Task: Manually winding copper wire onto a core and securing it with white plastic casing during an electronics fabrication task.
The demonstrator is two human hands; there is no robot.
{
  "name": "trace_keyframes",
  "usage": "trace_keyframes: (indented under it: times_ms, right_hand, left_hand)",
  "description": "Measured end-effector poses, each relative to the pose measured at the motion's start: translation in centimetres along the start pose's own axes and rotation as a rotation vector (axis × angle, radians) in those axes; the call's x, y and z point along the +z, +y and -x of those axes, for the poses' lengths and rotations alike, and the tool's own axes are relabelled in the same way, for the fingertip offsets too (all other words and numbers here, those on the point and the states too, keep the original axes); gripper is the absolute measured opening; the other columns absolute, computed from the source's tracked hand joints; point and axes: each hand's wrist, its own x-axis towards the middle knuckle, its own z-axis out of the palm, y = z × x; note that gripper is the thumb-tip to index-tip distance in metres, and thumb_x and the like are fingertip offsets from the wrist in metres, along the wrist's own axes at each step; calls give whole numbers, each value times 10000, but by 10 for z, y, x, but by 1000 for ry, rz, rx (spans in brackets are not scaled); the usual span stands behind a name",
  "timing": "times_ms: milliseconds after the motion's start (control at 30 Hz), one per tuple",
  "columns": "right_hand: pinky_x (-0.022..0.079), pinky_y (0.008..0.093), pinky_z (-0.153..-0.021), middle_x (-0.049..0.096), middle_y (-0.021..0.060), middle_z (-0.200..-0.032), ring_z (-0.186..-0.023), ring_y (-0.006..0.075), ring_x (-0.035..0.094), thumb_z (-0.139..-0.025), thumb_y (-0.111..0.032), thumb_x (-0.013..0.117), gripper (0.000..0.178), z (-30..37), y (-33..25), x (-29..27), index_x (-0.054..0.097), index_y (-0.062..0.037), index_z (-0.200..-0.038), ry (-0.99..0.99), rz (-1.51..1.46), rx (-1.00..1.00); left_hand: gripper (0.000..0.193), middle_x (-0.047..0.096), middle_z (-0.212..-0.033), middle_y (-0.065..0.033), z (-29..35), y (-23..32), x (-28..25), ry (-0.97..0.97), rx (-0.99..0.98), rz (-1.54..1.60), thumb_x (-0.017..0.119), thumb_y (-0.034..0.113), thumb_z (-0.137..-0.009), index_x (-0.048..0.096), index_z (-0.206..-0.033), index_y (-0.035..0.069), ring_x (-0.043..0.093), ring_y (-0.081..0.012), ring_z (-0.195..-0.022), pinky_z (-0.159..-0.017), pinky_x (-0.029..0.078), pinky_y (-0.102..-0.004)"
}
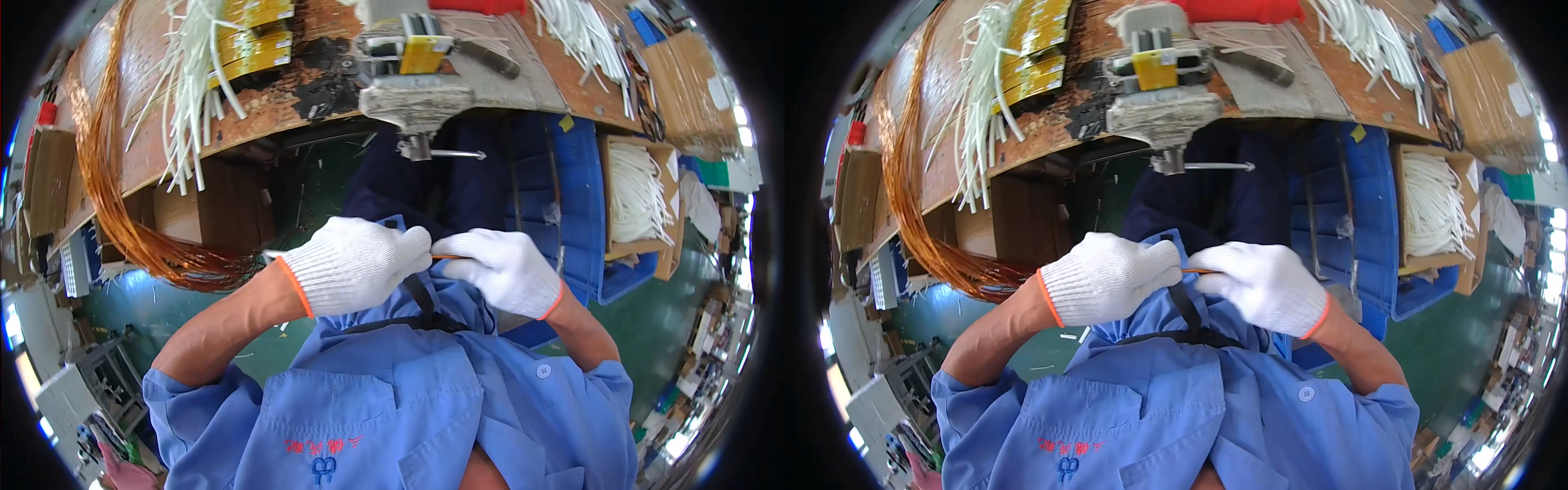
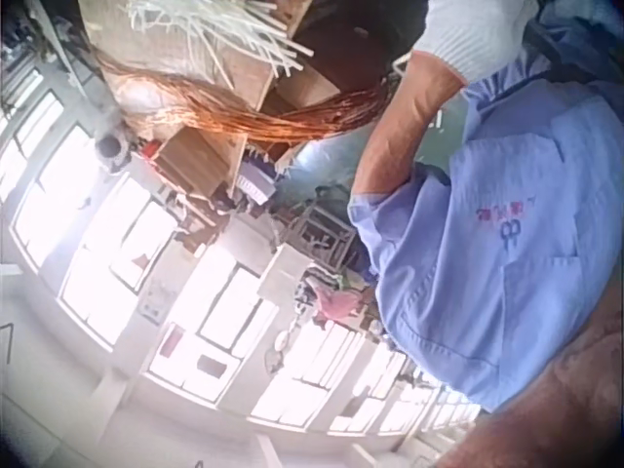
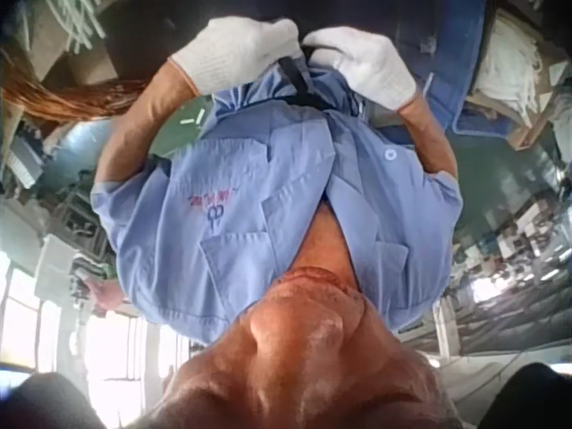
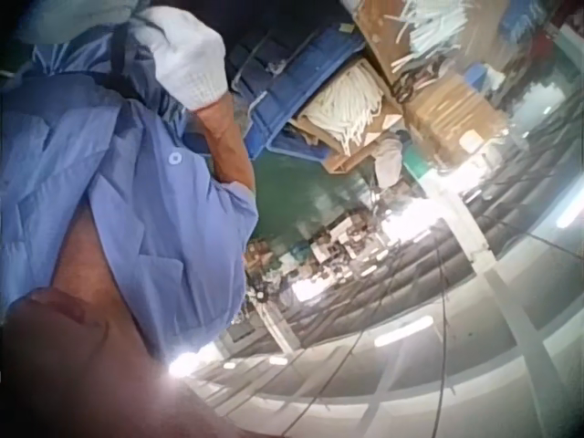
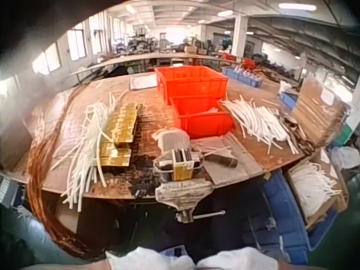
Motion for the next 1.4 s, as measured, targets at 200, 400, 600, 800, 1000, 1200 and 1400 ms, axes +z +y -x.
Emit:
trace_keyframes:
  times_ms: [200,400,600,800,1000,1200,1400]
  right_hand:
    - [598,440,-700,786,156,-937,-807,370,770,-922,-17,799,121,9,4,4,791,-41,-1041,-85,50,109]
    - [619,331,-724,812,144,-944,-799,216,810,-1013,-61,775,147,33,19,-4,806,-3,-1144,-102,-137,431]
    - [613,328,-704,807,149,-875,-753,188,796,-1042,-94,724,148,62,54,27,792,29,-1086,-57,-143,660]
    - [591,377,-683,774,147,-789,-698,240,770,-1016,-113,713,139,65,88,70,791,2,-1028,-92,-94,585]
    - [589,495,-696,744,229,-822,-782,439,759,-1019,-144,715,123,29,92,90,757,-33,-986,-109,8,389]
    - [586,509,-723,761,236,-900,-842,463,751,-1036,-136,692,118,25,87,96,746,-43,-986,-143,31,411]
    - [592,479,-746,773,217,-924,-849,435,763,-1023,-102,698,94,30,98,91,764,-37,-1038,-166,60,282]
  left_hand:
    - [136,717,-788,-164,-16,10,18,-138,6,-34,661,140,-1003,654,-1112,60,760,-407,-726,-607,576,-536]
    - [213,694,-710,-118,-20,-22,53,31,91,-126,691,254,-1028,612,-1025,56,724,-364,-603,-496,540,-512]
    - [222,668,-659,-116,-46,-68,146,133,94,-213,648,271,-1044,620,-1049,51,710,-350,-555,-452,515,-512]
    - [226,708,-712,-184,-40,-86,182,57,-40,-46,580,231,-1062,646,-1106,20,747,-418,-648,-511,541,-563]
    - [244,703,-697,-172,-40,-91,177,4,-78,-108,570,229,-1073,645,-1194,30,714,-411,-587,-484,530,-537]
    - [231,695,-678,-163,-40,-104,197,112,-66,-101,581,231,-1059,636,-1145,24,715,-403,-569,-469,519,-547]
    - [263,736,-739,-187,-40,-94,186,63,-154,-31,570,226,-1061,671,-1130,-6,753,-436,-667,-563,563,-591]
